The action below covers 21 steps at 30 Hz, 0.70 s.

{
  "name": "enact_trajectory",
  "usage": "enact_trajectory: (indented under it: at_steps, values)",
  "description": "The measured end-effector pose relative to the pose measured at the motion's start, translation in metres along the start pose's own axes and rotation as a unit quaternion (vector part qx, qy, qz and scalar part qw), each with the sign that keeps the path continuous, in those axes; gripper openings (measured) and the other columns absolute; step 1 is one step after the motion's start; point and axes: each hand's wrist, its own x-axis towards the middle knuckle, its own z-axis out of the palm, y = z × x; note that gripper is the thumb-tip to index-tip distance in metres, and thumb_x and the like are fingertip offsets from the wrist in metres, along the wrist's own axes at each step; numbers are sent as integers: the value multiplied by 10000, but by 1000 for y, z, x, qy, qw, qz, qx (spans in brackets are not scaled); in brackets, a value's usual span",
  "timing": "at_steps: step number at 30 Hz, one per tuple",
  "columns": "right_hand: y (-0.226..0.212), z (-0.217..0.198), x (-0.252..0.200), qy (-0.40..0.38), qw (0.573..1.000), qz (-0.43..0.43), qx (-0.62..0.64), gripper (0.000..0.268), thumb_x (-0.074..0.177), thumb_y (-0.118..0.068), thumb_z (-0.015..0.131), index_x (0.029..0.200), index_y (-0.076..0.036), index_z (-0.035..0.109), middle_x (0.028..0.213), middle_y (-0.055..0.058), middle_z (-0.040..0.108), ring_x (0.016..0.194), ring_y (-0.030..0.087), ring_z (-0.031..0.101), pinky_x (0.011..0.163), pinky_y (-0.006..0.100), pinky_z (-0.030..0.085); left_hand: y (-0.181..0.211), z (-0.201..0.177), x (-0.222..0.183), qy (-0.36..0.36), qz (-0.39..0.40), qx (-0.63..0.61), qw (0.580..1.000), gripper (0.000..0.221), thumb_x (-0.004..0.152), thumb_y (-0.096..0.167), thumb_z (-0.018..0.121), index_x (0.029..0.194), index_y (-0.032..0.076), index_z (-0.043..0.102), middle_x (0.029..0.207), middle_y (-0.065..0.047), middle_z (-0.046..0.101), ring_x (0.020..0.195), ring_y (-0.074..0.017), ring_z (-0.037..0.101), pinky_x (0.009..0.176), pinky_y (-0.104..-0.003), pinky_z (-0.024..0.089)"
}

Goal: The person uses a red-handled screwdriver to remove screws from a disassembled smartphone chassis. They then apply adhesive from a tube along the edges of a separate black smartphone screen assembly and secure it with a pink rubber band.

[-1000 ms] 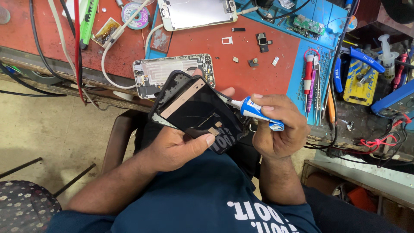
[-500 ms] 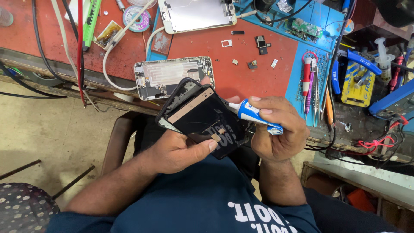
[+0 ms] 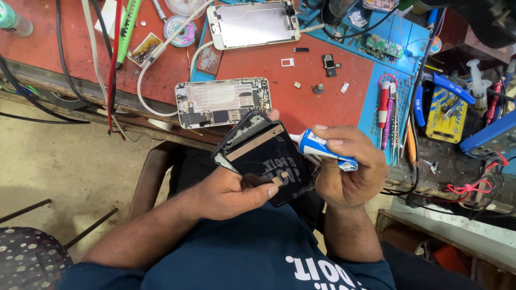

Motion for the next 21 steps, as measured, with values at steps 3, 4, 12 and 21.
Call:
enact_trajectory:
  at_steps: [3, 4, 12, 21]
  values:
    - [-1, 1, 0, 0, 1000, 9, 4, 216, 1076, -92, 679, 1189, -22, 509, 1105, 236, 720, 948, 238, 752, 833, 289, 628, 0, 0, -1, 0, -8, -26, 1000, 607, 1011, -29, 605, 1558, 42, 350, 1280, -15, 577, 1147, -73, 565, 1023, -274, 510]
    - [-1, 1, 0, 0, 1000, 11, 4, 215, 1077, -91, 676, 1191, -19, 508, 1108, 236, 720, 949, 233, 751, 834, 284, 629, 0, 0, -1, -1, -12, -33, 999, 630, 1011, -28, 604, 1571, 45, 325, 1281, -17, 576, 1145, -74, 569, 1016, -276, 517]
    - [-8, 4, 1, 5, 997, 52, 59, 197, 1113, -85, 654, 1232, -14, 514, 1112, 235, 709, 1010, 228, 743, 876, 272, 628, 0, 1, -1, -34, 1, -25, 999, 590, 1044, -36, 596, 1577, -20, 343, 1339, -43, 576, 1207, -86, 573, 1060, -288, 525]
    - [-14, 4, 8, -12, 984, 112, 138, 196, 1124, -84, 644, 1249, -8, 514, 1136, 254, 692, 899, 241, 755, 751, 307, 660, 2, -2, -3, -38, -86, 19, 995, 529, 1031, -30, 618, 1520, -46, 418, 1262, -88, 611, 1083, -106, 585, 900, -301, 545]
